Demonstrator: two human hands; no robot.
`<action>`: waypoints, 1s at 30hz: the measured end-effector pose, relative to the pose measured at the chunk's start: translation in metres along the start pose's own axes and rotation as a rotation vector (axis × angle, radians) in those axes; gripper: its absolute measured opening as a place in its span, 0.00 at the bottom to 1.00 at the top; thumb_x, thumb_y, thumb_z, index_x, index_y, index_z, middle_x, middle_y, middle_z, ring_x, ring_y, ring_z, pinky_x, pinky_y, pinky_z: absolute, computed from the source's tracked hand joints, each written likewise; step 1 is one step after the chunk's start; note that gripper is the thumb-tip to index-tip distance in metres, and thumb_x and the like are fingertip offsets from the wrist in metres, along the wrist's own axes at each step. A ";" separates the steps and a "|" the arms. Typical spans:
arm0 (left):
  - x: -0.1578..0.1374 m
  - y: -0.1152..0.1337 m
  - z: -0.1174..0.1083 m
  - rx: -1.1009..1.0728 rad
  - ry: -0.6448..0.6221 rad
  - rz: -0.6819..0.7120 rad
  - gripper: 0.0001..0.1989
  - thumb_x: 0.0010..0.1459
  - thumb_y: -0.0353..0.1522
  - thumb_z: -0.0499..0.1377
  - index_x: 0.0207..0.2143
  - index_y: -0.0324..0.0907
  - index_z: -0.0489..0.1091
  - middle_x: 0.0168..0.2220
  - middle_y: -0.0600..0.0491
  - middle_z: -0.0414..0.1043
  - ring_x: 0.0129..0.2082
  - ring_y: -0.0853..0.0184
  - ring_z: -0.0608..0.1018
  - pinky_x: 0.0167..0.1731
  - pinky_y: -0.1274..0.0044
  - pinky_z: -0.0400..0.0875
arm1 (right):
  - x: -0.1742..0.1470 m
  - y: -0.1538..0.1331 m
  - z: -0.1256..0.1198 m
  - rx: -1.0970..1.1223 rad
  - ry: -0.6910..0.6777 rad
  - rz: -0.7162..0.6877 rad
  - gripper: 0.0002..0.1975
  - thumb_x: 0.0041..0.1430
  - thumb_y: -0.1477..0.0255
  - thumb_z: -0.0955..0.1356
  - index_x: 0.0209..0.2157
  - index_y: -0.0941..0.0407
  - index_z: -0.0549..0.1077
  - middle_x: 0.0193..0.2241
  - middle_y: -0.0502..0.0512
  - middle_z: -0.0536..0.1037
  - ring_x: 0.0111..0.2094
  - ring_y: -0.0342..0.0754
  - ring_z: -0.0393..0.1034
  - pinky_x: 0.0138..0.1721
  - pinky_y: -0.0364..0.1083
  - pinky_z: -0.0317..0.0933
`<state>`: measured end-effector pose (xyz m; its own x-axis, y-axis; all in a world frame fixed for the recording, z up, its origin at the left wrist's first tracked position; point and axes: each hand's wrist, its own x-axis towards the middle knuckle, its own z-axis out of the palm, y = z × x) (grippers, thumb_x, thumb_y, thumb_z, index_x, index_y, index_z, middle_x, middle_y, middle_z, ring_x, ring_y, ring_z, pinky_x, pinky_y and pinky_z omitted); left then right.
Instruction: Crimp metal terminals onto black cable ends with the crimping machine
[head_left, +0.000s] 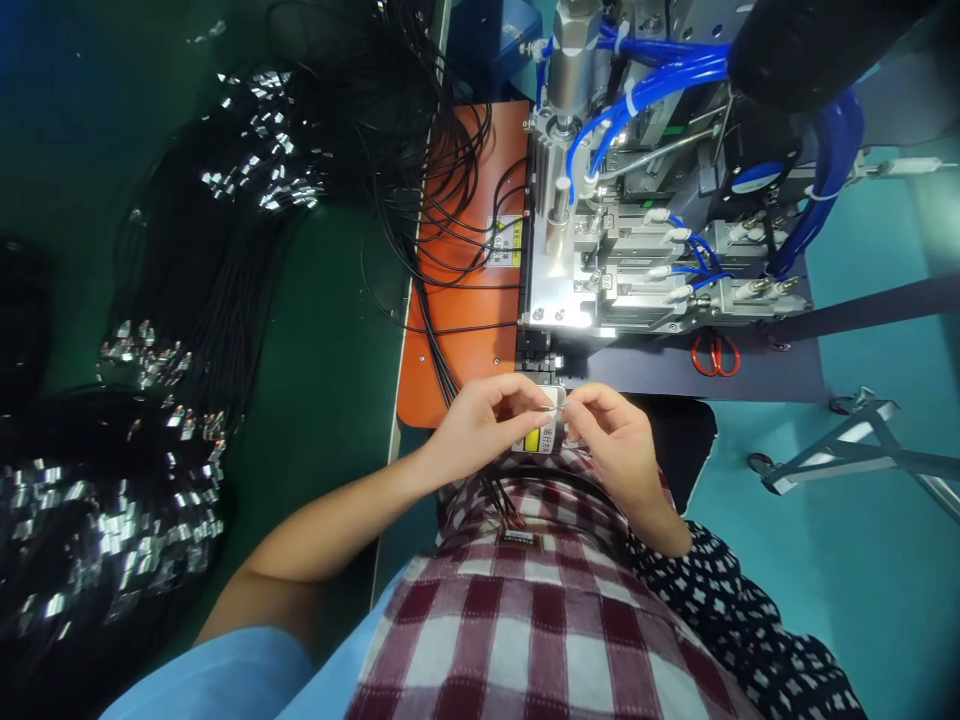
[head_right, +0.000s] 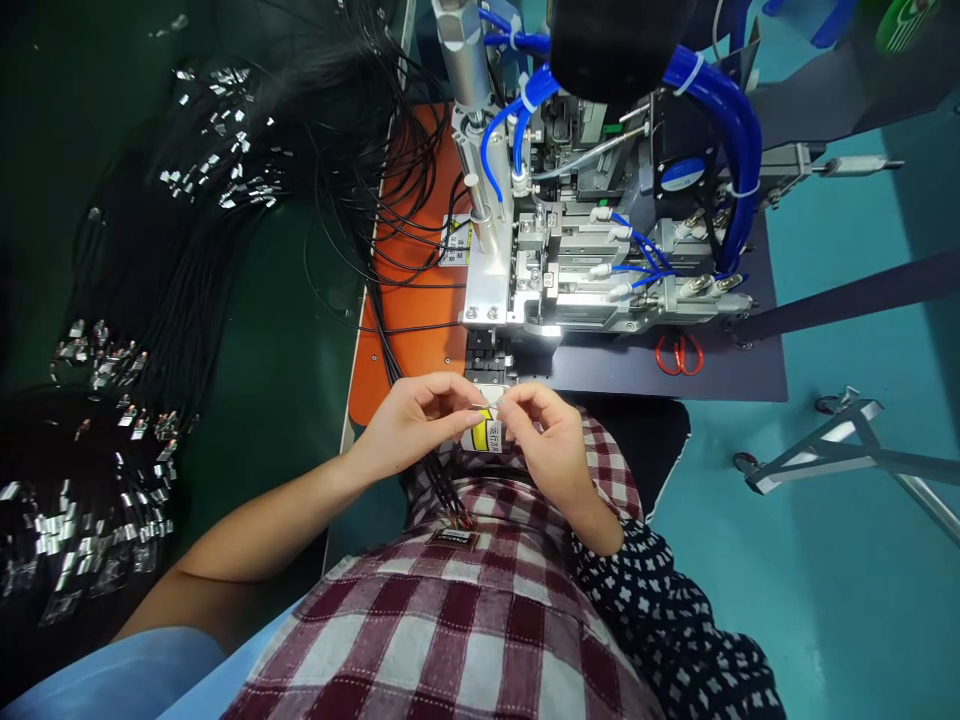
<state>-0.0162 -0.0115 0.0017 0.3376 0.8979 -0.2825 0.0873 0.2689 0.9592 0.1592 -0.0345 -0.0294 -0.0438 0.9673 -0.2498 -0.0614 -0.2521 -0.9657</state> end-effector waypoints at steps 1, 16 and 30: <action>0.000 0.000 0.001 0.005 0.012 0.003 0.05 0.55 0.31 0.65 0.33 0.38 0.74 0.25 0.56 0.71 0.22 0.76 0.71 0.23 0.83 0.66 | 0.000 0.000 -0.001 0.005 -0.006 0.005 0.08 0.58 0.65 0.71 0.29 0.54 0.73 0.23 0.46 0.71 0.22 0.40 0.63 0.27 0.42 0.63; -0.001 -0.006 0.006 -0.027 0.107 -0.021 0.06 0.53 0.31 0.65 0.31 0.36 0.73 0.24 0.55 0.74 0.23 0.73 0.77 0.25 0.83 0.70 | -0.006 -0.003 -0.006 -0.415 0.139 -0.441 0.07 0.61 0.74 0.69 0.41 0.52 0.78 0.34 0.52 0.77 0.33 0.46 0.71 0.34 0.47 0.67; -0.003 -0.007 0.009 0.028 0.115 0.054 0.04 0.55 0.29 0.63 0.30 0.37 0.73 0.25 0.55 0.74 0.25 0.73 0.75 0.27 0.82 0.69 | -0.008 0.006 -0.007 -0.501 0.148 -0.592 0.14 0.59 0.80 0.70 0.45 0.50 0.77 0.36 0.52 0.78 0.34 0.48 0.73 0.35 0.50 0.68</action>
<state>-0.0091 -0.0197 -0.0043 0.2333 0.9451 -0.2287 0.0991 0.2109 0.9725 0.1664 -0.0439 -0.0340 -0.0087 0.9391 0.3434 0.4249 0.3144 -0.8489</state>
